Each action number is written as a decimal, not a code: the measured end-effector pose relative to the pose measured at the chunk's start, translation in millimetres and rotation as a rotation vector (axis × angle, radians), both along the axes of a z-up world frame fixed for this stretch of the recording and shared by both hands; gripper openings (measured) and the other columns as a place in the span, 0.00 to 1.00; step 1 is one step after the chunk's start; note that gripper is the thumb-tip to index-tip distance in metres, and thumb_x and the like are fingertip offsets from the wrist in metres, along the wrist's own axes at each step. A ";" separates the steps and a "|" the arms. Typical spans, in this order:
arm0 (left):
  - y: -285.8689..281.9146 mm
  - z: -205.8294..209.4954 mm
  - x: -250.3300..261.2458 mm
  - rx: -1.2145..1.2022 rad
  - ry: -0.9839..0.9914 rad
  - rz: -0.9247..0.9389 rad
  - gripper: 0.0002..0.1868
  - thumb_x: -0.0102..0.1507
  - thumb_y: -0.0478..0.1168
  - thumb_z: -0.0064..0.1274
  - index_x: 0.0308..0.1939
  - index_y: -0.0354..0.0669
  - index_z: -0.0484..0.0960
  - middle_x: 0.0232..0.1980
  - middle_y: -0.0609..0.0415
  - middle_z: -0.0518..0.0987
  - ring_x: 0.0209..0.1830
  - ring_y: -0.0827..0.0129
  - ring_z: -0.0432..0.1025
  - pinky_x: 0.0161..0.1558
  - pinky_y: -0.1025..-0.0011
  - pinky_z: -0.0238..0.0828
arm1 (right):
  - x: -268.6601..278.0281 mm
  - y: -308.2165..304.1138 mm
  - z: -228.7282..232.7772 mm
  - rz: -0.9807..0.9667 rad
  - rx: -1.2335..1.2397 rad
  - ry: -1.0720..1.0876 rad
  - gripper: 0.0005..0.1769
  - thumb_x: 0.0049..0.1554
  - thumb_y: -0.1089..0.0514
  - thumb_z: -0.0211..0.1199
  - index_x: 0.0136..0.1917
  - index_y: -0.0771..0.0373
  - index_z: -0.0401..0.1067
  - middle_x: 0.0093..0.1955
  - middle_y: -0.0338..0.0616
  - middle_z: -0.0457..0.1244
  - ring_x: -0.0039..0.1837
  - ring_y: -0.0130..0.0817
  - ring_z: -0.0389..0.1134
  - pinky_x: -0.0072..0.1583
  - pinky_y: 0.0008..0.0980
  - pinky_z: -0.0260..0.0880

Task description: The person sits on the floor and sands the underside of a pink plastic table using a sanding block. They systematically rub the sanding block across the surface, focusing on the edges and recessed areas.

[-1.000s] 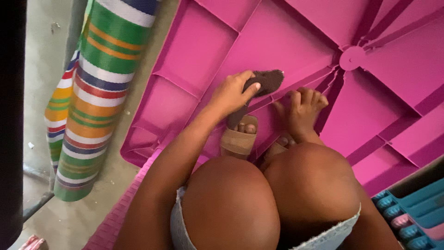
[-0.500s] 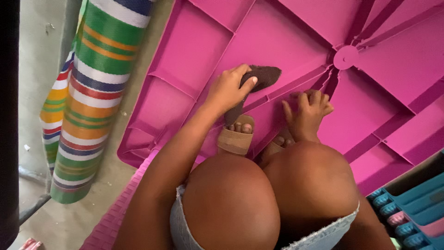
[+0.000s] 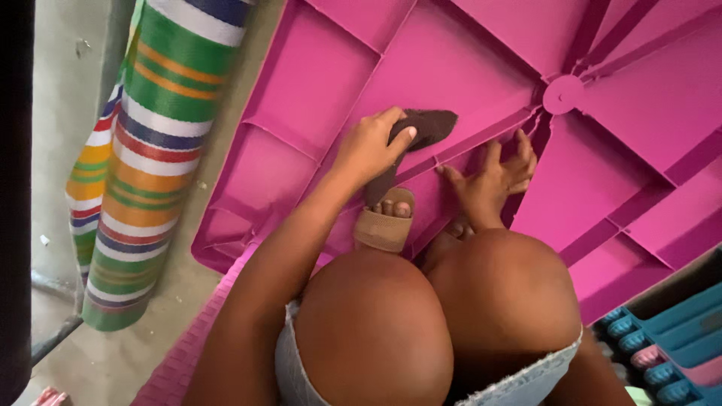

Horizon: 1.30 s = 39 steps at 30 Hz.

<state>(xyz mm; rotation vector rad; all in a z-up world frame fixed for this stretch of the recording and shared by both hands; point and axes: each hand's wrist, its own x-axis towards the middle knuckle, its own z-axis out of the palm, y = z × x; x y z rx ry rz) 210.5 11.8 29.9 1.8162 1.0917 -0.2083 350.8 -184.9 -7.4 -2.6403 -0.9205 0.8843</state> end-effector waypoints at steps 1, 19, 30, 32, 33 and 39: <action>0.7 -0.9 -0.9 0.002 -0.012 0.012 0.20 0.66 0.51 0.54 0.52 0.39 0.79 0.44 0.36 0.83 0.46 0.42 0.79 0.46 0.50 0.75 | 1.6 1.2 -2.0 -0.009 0.007 0.012 0.55 0.38 0.37 0.88 0.71 0.59 0.68 0.81 0.53 0.36 0.80 0.60 0.30 0.72 0.72 0.31; -1.1 5.1 2.7 -0.198 0.152 0.031 0.19 0.65 0.51 0.52 0.52 0.41 0.79 0.42 0.41 0.85 0.43 0.48 0.82 0.44 0.52 0.76 | -3.8 -2.4 -0.5 -0.024 0.026 0.038 0.54 0.42 0.40 0.86 0.75 0.60 0.67 0.80 0.52 0.38 0.78 0.62 0.33 0.72 0.74 0.34; -2.8 -0.2 -2.1 -0.078 0.084 -0.015 0.21 0.65 0.51 0.54 0.53 0.38 0.79 0.46 0.36 0.83 0.48 0.42 0.78 0.46 0.49 0.74 | -11.1 -11.8 -14.3 -0.087 -0.006 0.051 0.44 0.45 0.45 0.85 0.70 0.54 0.71 0.81 0.52 0.43 0.80 0.62 0.36 0.74 0.71 0.37; -1.2 0.5 -0.9 -0.079 0.080 -0.015 0.21 0.66 0.52 0.53 0.53 0.38 0.79 0.45 0.36 0.83 0.47 0.42 0.79 0.46 0.49 0.74 | -10.6 -15.6 -12.3 -0.065 0.047 0.034 0.40 0.46 0.46 0.84 0.69 0.50 0.75 0.81 0.51 0.43 0.80 0.61 0.37 0.75 0.70 0.34; -0.8 0.9 -0.1 -0.092 0.083 -0.008 0.21 0.66 0.52 0.52 0.53 0.38 0.79 0.44 0.37 0.84 0.47 0.43 0.79 0.46 0.50 0.74 | -10.4 -18.8 -11.2 -0.052 0.084 0.024 0.35 0.47 0.47 0.84 0.66 0.48 0.78 0.81 0.50 0.43 0.80 0.60 0.37 0.76 0.68 0.33; 1.7 9.5 8.7 -0.036 0.006 -0.003 0.21 0.66 0.52 0.54 0.52 0.38 0.79 0.44 0.37 0.83 0.45 0.43 0.79 0.44 0.50 0.74 | -18.3 -32.0 -13.7 0.136 0.213 -0.160 0.08 0.55 0.53 0.81 0.48 0.44 0.85 0.85 0.46 0.46 0.82 0.55 0.35 0.77 0.58 0.33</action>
